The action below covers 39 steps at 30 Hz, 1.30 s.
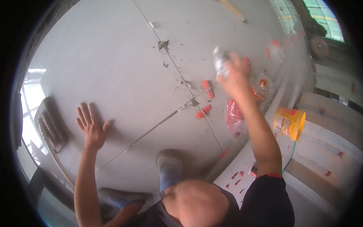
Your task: The person applies grout or mortar to floor tiles using a trowel and kemudian wipes the tile surface with a cloth before inserting plastic spacers into the joints.
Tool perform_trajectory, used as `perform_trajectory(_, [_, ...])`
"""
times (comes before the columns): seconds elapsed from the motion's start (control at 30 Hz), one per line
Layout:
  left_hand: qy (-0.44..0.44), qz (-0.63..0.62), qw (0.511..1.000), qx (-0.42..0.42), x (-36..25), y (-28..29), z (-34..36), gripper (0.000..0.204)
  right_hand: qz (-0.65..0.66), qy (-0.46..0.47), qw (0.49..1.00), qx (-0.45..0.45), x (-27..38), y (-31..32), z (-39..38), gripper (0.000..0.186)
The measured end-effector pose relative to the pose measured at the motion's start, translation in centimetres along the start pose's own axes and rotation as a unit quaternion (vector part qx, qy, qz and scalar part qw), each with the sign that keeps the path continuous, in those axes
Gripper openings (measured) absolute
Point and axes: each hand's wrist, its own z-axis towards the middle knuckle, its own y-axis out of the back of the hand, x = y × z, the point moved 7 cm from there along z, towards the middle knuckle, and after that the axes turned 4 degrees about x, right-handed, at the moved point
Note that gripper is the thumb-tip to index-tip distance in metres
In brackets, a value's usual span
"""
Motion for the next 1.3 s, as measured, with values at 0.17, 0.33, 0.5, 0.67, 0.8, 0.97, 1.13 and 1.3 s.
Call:
perform_trajectory(0.17, [-0.021, -0.006, 1.000, -0.015, -0.9, -0.4, 0.6, 0.096, 0.036, 0.042, 0.997, 0.052, 9.5, -6.2, -8.6, 0.025])
perform_trajectory(0.33, [-0.022, -0.011, 1.000, -0.011, -0.7, -0.2, 0.5, 0.095, 0.083, 0.065, 0.986, 0.125, 12.3, -6.5, -12.5, 0.009])
perform_trajectory(0.5, [-0.003, -0.015, 1.000, 0.014, -1.0, 0.1, 0.7, 0.094, 0.195, -0.023, 0.978, -0.068, 6.9, 3.0, -10.1, 0.020])
perform_trajectory(0.67, [-0.001, -0.011, 1.000, -0.002, 0.6, -0.3, -0.3, 0.093, 0.322, -0.256, 0.909, -0.068, 5.7, 8.1, -9.0, 0.026])
perform_trajectory(0.8, [-0.012, -0.017, 1.000, -0.001, -0.5, -0.2, 0.4, 0.092, 0.185, -0.214, 0.958, 0.043, 6.4, 0.2, -9.9, 0.038])
perform_trajectory(0.97, [-0.027, -0.009, 1.000, -0.006, -0.7, -0.5, 0.6, 0.094, -0.017, -0.107, 0.984, 0.142, 11.6, -6.4, -10.0, 0.035])
perform_trajectory(1.13, [0.024, 0.003, 0.998, 0.053, 0.2, -0.3, 0.3, 0.097, -0.025, -0.050, 0.988, 0.142, 12.7, -6.7, -11.9, 0.024])
perform_trajectory(1.3, [-0.019, -0.011, 1.000, -0.004, -1.3, -0.2, 0.6, 0.096, 0.042, -0.070, 0.992, 0.099, 10.5, -7.1, -10.0, 0.025])
